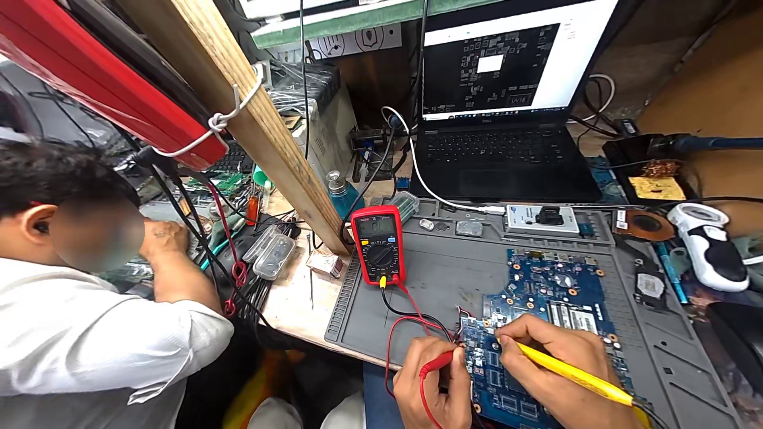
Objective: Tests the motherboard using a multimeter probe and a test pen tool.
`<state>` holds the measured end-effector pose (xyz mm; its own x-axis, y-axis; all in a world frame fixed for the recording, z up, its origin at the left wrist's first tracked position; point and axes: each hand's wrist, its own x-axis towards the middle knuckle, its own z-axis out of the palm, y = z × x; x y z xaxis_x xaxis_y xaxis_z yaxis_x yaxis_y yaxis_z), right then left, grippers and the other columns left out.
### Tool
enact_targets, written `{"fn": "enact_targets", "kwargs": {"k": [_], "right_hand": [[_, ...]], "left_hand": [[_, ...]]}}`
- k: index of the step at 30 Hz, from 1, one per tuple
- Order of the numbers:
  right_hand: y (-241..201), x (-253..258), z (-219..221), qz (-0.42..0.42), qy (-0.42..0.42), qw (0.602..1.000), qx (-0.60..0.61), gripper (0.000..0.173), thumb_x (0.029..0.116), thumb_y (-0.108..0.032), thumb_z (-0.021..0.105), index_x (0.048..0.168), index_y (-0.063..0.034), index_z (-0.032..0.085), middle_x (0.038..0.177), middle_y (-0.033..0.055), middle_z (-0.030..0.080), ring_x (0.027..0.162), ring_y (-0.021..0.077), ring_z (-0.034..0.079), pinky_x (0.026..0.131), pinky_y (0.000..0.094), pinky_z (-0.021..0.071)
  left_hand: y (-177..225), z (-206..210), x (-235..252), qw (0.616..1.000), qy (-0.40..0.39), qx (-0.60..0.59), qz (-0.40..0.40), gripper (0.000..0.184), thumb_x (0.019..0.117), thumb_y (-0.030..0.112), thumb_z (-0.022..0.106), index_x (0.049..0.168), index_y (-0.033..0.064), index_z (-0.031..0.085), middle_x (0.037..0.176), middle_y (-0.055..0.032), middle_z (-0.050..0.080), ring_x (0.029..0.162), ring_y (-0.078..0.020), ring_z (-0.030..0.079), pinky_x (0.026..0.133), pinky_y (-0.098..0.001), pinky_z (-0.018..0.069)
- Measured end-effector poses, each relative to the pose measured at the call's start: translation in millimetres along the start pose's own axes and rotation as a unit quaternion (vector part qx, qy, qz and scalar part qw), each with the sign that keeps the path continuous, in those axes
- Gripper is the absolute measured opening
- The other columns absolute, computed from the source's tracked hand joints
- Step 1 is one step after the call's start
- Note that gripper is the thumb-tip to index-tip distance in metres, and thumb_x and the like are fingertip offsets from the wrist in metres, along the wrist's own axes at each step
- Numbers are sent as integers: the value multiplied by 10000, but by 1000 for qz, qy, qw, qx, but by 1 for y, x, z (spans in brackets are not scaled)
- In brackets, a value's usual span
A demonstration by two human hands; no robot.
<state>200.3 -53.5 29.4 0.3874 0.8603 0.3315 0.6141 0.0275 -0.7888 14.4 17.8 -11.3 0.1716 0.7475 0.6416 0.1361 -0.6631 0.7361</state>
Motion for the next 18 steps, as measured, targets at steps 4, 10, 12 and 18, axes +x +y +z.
{"fn": "enact_targets", "kwargs": {"k": [4,10,12,18], "right_hand": [[-2,1,0,1,3,1000,-6,102,888,-294,646,878,-262,743,695,-169,655,570,-51,586,459,175,480],[-2,1,0,5,1,1000,-6,100,890,-297,648,881,-269,743,692,-175,650,567,-54,582,454,176,474],[0,1,1,3,3,1000,-2,103,892,-292,644,878,-269,744,689,-172,650,567,-50,583,452,177,474],[-1,0,-1,-3,28,998,57,134,926,-270,630,914,-231,758,712,-143,674,586,-14,618,470,190,514]], "left_hand": [[1,0,0,1000,1,-3,-2,101,918,138,715,948,50,754,960,-43,719,814,-114,704,676,-253,632],[0,0,1,1000,0,1,-3,98,917,143,719,951,58,754,949,-33,718,807,-106,699,668,-247,629],[0,0,0,1000,0,1,-2,97,917,142,715,948,58,754,951,-35,720,811,-111,703,669,-249,630],[-2,0,0,1000,3,-9,3,100,921,135,712,962,52,752,960,-44,718,806,-119,703,666,-255,632]]}}
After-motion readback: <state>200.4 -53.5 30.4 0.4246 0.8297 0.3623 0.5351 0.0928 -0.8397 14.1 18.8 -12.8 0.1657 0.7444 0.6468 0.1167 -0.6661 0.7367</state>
